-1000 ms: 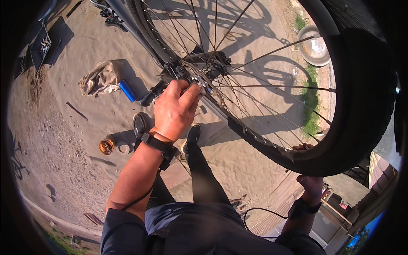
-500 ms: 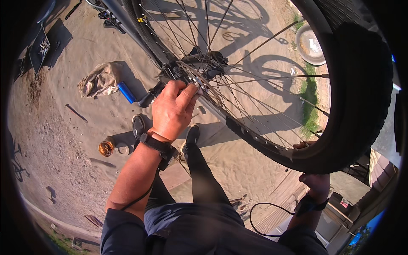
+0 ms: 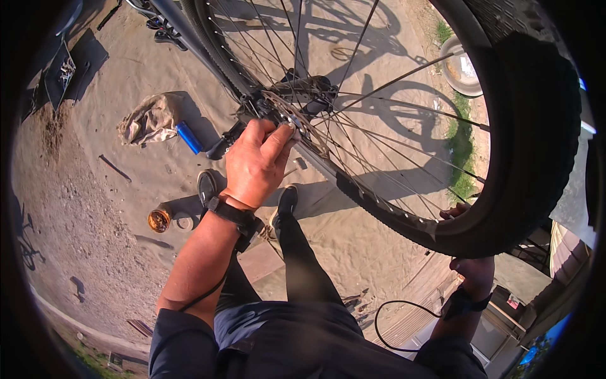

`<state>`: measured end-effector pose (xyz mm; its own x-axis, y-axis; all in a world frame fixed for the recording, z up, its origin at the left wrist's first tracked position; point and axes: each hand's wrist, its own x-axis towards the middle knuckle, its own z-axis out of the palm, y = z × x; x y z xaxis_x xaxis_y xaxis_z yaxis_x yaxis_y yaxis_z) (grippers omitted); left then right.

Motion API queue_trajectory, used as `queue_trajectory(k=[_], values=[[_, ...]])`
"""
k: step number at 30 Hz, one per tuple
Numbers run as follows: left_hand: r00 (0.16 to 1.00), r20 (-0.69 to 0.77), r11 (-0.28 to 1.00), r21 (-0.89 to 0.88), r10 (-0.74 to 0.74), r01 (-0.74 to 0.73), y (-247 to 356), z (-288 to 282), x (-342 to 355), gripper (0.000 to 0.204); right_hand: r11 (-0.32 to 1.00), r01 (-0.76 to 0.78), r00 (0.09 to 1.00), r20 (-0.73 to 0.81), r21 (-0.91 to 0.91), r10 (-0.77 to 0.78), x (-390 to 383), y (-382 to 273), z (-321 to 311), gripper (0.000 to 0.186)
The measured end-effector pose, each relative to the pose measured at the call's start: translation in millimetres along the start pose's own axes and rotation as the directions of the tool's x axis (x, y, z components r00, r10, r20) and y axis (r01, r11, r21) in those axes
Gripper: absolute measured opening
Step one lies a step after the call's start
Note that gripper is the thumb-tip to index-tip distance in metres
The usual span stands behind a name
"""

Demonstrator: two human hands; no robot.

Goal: The person wipes the bicycle frame and rear derailleur with a cloth, then rotates the rear wheel while continuing to wipe the chain and gears. The person finishes by walking toward a glass door and entering a room.

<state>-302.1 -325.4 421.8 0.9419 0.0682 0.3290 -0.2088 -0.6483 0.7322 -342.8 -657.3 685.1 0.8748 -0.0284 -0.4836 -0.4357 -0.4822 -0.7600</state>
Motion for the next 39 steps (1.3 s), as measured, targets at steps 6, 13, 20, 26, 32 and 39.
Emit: queue_trajectory(k=[6,13,20,26,32,39], values=[[1.000,-0.005,1.000,-0.018,0.025,-0.025,-1,3,0,0.034,0.950,0.297,0.938,-0.159,-0.094,-0.309,9,-34,4,0.077],[1.000,-0.013,1.000,-0.017,-0.006,0.005,0,1,0,0.035,0.872,0.208,0.961,-0.074,-0.443,-0.266,-10,-12,-30,0.070],[1.000,-0.009,0.999,-0.036,0.002,-0.003,-3,2,0,0.034,0.940,0.328,0.917,-0.207,-0.091,-0.340,-11,3,-28,0.100],[1.000,-0.024,1.000,-0.022,0.006,-0.007,-2,1,-1,0.034,0.976,0.213,0.914,-0.360,0.038,-0.186,9,-48,-7,0.118],[1.000,-0.014,0.997,-0.075,0.014,-0.015,-1,0,1,0.034,0.952,0.082,0.985,0.168,-0.294,-0.033,-13,9,-48,0.106],[1.000,-0.016,0.999,-0.033,0.025,-0.026,-1,2,1,0.032,0.926,0.361,0.879,-0.292,-0.109,-0.377,19,-33,-28,0.100]])
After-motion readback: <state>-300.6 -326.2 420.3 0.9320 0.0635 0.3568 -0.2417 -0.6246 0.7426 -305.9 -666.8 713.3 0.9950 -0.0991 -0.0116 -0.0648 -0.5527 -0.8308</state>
